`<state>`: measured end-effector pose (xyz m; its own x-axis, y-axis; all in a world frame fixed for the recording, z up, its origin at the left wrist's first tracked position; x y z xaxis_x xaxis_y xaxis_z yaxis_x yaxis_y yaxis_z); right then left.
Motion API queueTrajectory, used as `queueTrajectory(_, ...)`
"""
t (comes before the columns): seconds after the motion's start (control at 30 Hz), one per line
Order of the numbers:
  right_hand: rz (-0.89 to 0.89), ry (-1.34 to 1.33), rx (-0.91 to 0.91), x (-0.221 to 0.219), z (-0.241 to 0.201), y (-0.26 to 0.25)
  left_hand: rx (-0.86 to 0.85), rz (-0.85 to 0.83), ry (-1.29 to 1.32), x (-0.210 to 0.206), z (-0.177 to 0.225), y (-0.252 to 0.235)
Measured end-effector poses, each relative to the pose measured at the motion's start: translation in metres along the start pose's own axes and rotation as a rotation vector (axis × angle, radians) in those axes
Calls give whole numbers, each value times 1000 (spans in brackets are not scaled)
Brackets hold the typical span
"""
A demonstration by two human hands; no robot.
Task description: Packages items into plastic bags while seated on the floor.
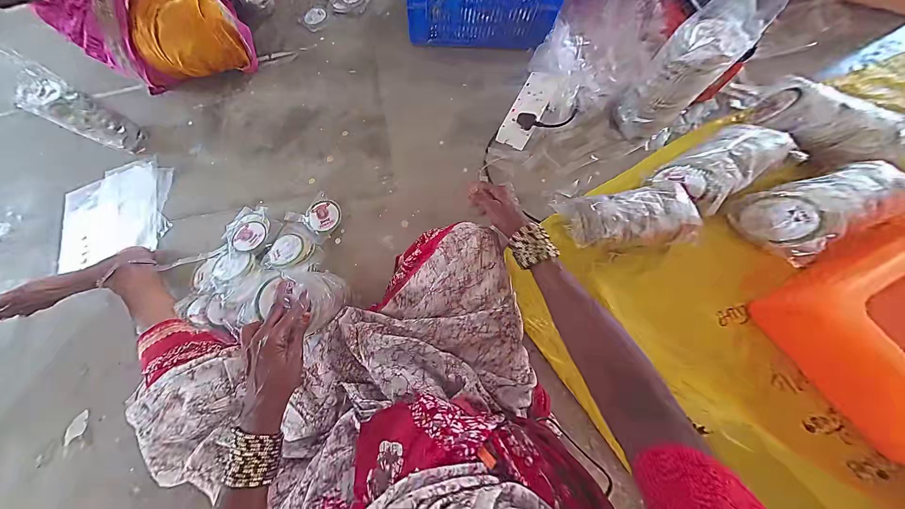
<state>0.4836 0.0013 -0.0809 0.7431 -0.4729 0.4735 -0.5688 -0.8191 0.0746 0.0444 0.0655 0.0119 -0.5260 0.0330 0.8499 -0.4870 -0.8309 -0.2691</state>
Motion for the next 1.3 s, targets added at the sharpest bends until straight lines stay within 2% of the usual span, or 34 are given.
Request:
queueTrajectory(0.07, 72, 208, 113, 15, -38, 38, 2, 14, -9, 0, 1, -1)
queueTrajectory(0.1, 63, 340, 181, 8, -53, 65, 3, 15, -17, -1, 2, -1)
queueTrajectory(0.2, -97, 543, 414, -57, -68, 160, -13, 15, -42, -2, 6, -3)
queueTrajectory(0.3, -231, 596, 742, -128, -75, 243, -7, 28, -22, -4, 7, -3)
queueTrajectory(0.4, -490, 414, 979, -186, -76, 272, 0, 30, -11, -2, 8, -1)
queueTrajectory(0.47, -665, 390, 934, -216, -75, 263, -9, 26, -9, -2, 7, 0)
queueTrajectory(0.53, -795, 393, 759, -235, -79, 244, -13, 37, -16, 0, 4, 3)
queueTrajectory(0.57, -815, 426, 676, -239, -82, 230, -15, 47, -18, 1, 2, 4)
queueTrajectory(0.67, -701, 532, 422, -241, -91, 185, -6, 62, 25, 4, -5, 3)
queueTrajectory(0.73, -713, 609, 305, -244, -89, 177, -8, 80, 53, 5, -9, 2)
queueTrajectory(0.83, -702, 603, 277, -242, -97, 214, -29, 91, 65, 5, -13, -1)
queueTrajectory(0.9, -834, 696, 199, -239, -111, 231, -47, 88, 63, 3, -12, -7)
queueTrajectory(1.0, -1020, 795, 210, -233, -129, 249, -45, 22, 74, 2, -10, -8)
queueTrajectory(1.1, -1040, 866, 145, -237, -125, 246, -67, -11, 147, 5, -9, -20)
queueTrajectory(1.17, -1057, 899, 72, -244, -112, 245, -67, 64, 217, 12, -18, -20)
queueTrajectory(1.3, -1032, 878, 63, -248, -87, 235, 68, 238, 346, 44, -62, -32)
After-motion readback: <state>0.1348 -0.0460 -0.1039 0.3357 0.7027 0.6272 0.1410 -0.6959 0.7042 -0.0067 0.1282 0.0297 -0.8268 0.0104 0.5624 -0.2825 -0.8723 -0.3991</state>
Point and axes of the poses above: each hand's wrist, its own y-axis away from the middle knuckle, its own x-axis out of the back of the hand, z = x × y, the point moved 8 cm from there along -y, towards the middle knuckle, and after that the axes turned 8 degrees about z, right-handed, at the moved point
